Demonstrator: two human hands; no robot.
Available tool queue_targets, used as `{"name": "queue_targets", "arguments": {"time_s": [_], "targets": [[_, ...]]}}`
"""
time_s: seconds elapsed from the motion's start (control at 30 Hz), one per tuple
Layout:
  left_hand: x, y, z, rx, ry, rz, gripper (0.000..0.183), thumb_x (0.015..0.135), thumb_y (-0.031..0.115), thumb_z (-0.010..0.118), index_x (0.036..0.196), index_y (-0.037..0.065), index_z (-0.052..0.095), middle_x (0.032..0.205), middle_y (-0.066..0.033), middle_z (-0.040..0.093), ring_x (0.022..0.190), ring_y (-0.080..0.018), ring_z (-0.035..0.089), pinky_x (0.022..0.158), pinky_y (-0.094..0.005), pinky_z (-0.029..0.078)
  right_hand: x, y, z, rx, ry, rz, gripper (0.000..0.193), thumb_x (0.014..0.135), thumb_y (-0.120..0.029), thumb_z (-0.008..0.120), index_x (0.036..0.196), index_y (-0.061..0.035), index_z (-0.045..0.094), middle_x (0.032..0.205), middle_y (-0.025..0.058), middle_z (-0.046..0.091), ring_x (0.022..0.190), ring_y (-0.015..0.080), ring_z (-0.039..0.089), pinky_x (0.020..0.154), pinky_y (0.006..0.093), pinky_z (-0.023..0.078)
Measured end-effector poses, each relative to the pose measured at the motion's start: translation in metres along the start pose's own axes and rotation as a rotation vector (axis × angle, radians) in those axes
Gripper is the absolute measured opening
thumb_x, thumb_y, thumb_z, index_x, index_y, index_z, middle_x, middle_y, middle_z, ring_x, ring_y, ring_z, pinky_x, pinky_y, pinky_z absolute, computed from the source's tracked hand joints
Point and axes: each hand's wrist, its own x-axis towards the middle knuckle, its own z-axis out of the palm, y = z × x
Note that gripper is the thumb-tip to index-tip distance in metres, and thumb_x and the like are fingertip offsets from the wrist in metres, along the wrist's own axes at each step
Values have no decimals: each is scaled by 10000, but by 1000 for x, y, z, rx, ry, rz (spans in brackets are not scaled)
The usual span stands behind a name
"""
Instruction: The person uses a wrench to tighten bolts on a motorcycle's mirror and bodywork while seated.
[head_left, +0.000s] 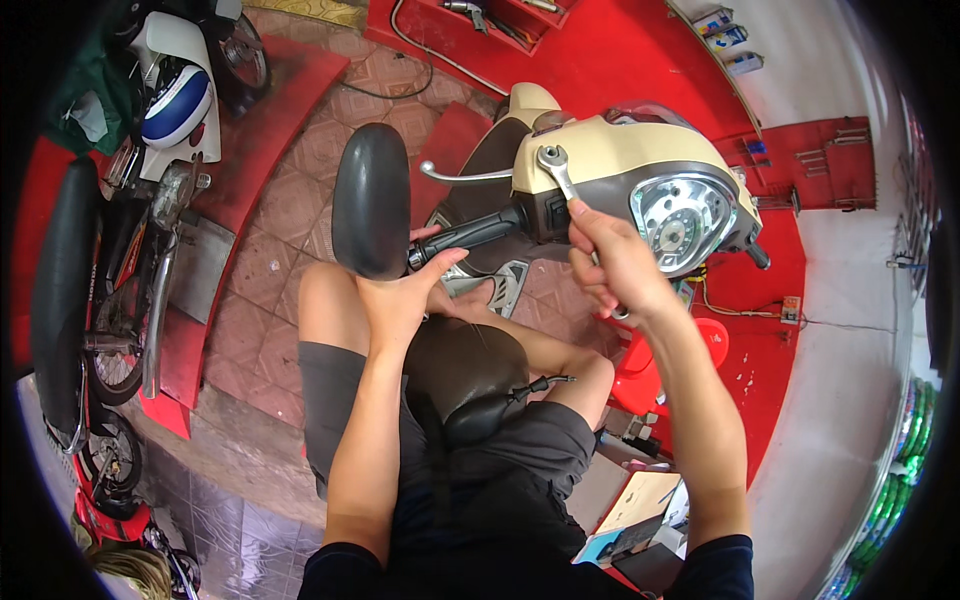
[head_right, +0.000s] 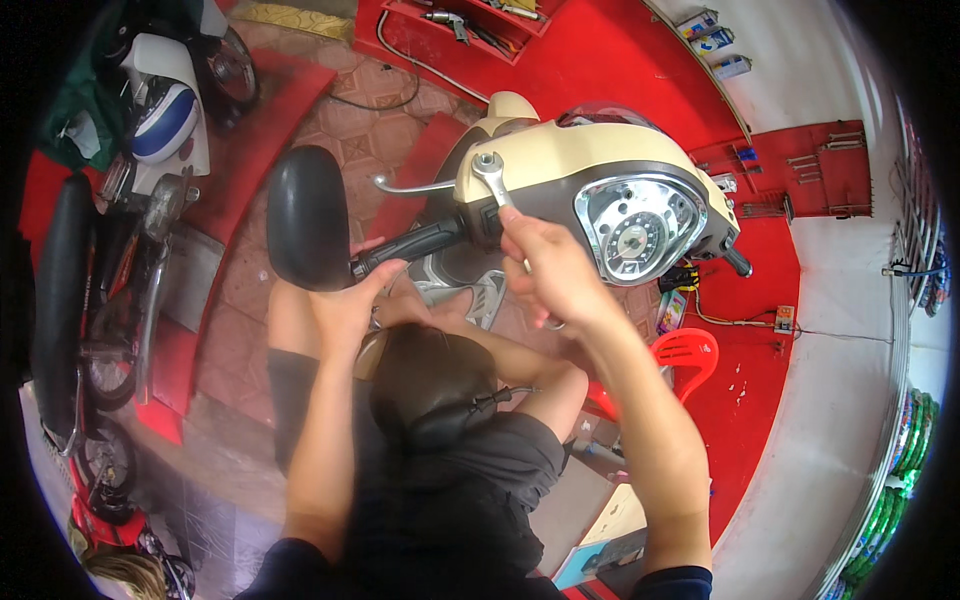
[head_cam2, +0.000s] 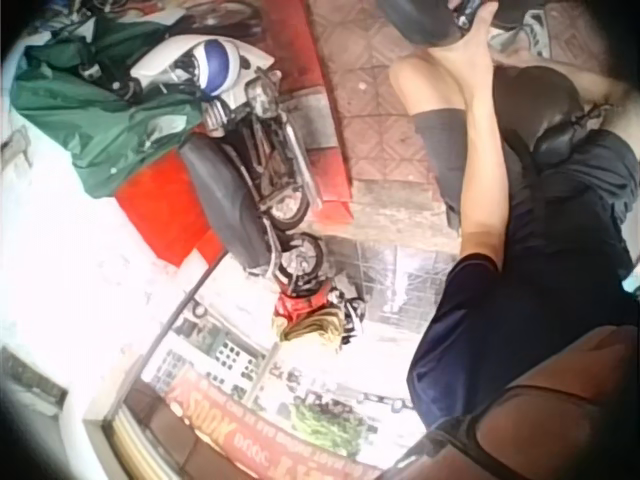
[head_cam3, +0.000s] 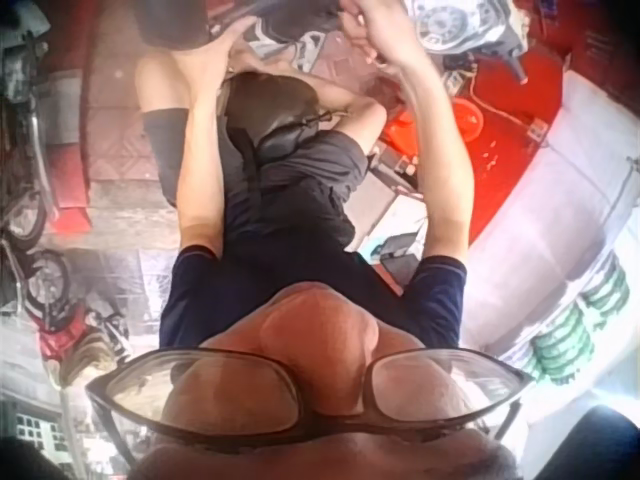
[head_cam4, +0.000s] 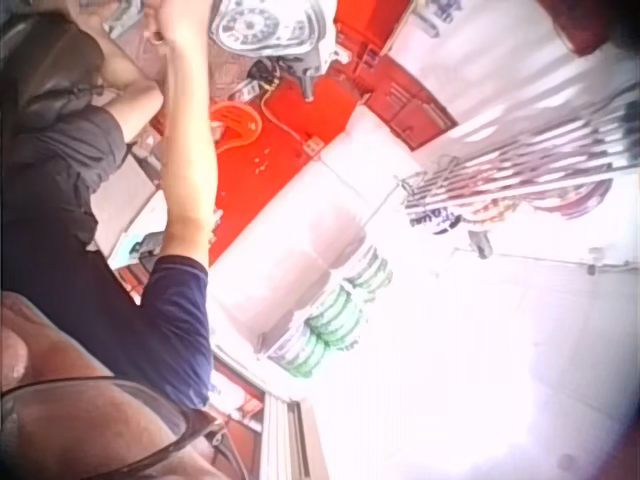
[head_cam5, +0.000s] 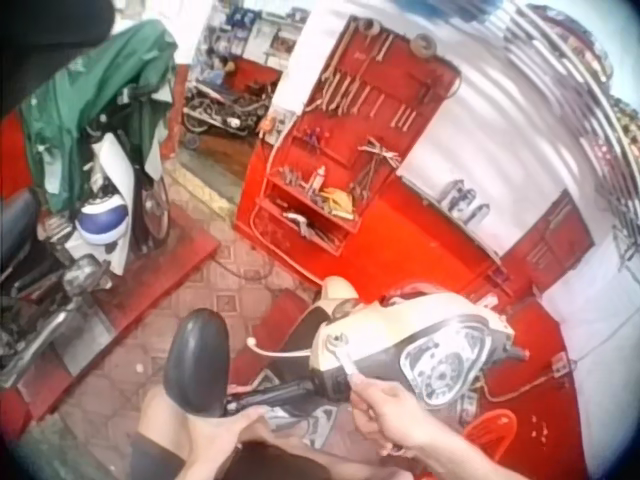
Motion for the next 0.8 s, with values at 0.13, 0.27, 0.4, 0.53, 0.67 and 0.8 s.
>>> {"name": "queue_targets", "arguments": {"time_s": [0.13,0.27,0.4,0.53,0.67,0.8], "targets": [[0,-21,0,-64,50,20,364,679,65,873,967,-31,672,930,-84,710,812,-105,627,729,-259,511,-3,5,18,31,158,-56,437,1018,-443,434,731,-115,400,461,-27,328,312,76,265,299,239,248],[3,-23,4,-44,87,65,364,673,70,878,961,-31,680,913,-74,709,799,-110,630,733,-261,512,-2,4,18,8,207,-68,422,1012,-444,451,753,-111,430,473,-33,342,324,73,277,310,238,255],[4,-17,4,-9,88,93,357,672,72,879,955,-29,687,905,-65,707,794,-111,631,737,-261,511,-2,1,20,51,225,-30,420,1012,-442,453,757,-108,435,475,-31,345,326,72,279,314,237,256],[2,-20,4,-29,90,54,359,673,72,879,960,-24,686,906,-65,709,797,-110,631,736,-260,509,-2,1,16,16,186,-49,454,1013,-441,431,733,-85,437,472,-6,371,329,96,312,318,273,293],[0,-28,4,-45,100,43,372,676,66,875,980,-25,681,928,-74,713,812,-107,628,734,-265,507,1,1,-12,-22,-56,-34,461,1022,-447,404,703,-116,375,443,-14,332,316,77,282,292,244,272],[-1,-26,2,-17,53,53,376,679,66,873,987,-30,680,940,-75,714,825,-107,628,738,-267,507,-3,-6,-12,1,-92,0,461,1024,-445,398,696,-125,357,421,-13,317,295,74,252,275,235,261]]}}
